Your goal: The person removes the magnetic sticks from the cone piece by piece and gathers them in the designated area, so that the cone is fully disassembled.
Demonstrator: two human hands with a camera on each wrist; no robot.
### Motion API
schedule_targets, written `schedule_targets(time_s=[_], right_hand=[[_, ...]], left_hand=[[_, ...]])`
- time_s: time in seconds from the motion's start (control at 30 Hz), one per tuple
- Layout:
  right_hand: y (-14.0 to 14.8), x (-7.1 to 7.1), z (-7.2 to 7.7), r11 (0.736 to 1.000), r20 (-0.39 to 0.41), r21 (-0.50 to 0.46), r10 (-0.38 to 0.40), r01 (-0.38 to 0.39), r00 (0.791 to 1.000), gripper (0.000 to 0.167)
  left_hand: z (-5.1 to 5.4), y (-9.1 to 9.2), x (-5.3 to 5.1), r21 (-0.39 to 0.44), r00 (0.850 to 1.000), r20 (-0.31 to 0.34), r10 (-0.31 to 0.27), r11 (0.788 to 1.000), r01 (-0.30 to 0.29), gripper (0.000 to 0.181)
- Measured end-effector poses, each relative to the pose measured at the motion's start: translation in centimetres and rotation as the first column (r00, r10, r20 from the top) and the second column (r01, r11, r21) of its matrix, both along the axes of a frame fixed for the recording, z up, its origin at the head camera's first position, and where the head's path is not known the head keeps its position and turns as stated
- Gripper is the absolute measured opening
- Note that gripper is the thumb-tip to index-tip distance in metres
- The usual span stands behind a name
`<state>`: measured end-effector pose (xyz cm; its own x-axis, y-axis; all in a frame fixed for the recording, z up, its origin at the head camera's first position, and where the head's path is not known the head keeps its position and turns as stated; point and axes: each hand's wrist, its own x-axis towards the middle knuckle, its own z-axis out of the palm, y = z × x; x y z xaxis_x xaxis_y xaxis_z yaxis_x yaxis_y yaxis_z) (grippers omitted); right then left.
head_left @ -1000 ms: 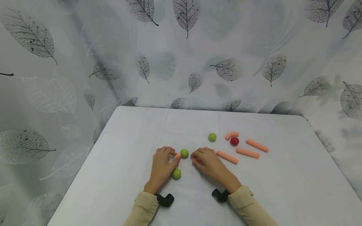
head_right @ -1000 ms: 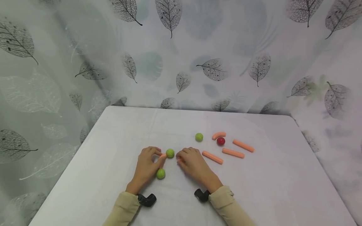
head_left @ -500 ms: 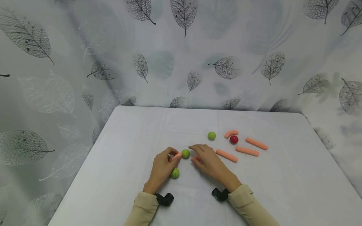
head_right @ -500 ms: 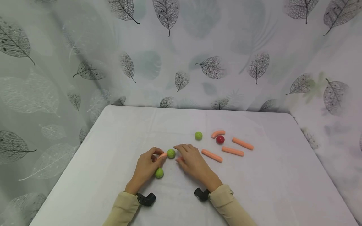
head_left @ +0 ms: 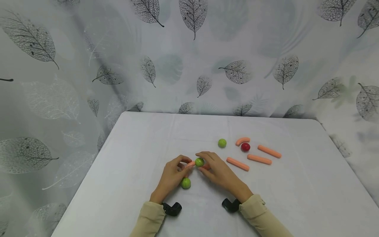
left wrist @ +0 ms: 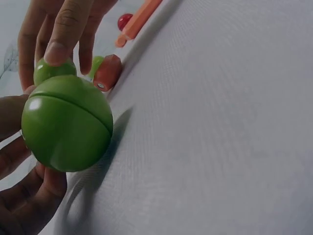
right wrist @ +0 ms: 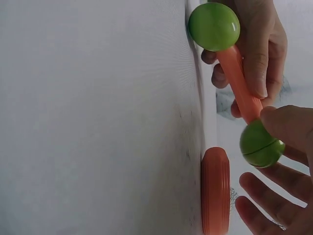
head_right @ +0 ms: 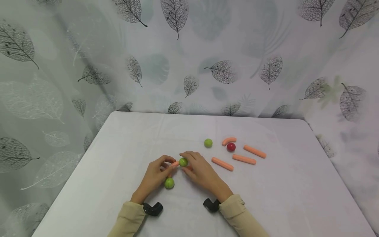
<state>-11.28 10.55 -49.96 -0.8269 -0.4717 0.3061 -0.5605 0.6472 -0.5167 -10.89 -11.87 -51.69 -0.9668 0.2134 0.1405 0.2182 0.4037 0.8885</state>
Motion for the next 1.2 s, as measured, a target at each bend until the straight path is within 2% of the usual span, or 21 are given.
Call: schedule_targets(time_s=[0.37, 0.67, 0.9, 1.2], right_hand=[[-0.17, -0.02, -0.01, 0.996, 0.042, -0.087, 0.017, -0.013, 0.999, 0.047], [-0.14, 0.06, -0.15, 0.992, -0.027, -0.129, 0.008, -0.012, 1.000, 0.039], [-0.13, 0.13, 0.02, 0.992, -0.017, -0.128, 0.001, -0.004, 1.000, 0.035], [-0.34, 0.30, -0.11, 0.991, -0.043, -0.132, -0.032, 0.026, 0.999, 0.036]], left_hand=[[0.15, 0.24, 0.07, 0.083, 0.998, 0.048, -0.031, 0.996, 0.027, 0.020], [0.05, 0.48, 0.19, 0.109, 0.994, 0.083, -0.073, 0.992, 0.064, 0.024], [0.20, 0.59, 0.31, 0.094, 0.993, 0.079, -0.085, 0.993, 0.077, 0.025], [0.18, 0.73, 0.29, 0.090, 0.994, 0.080, -0.078, 0.993, 0.071, 0.026]])
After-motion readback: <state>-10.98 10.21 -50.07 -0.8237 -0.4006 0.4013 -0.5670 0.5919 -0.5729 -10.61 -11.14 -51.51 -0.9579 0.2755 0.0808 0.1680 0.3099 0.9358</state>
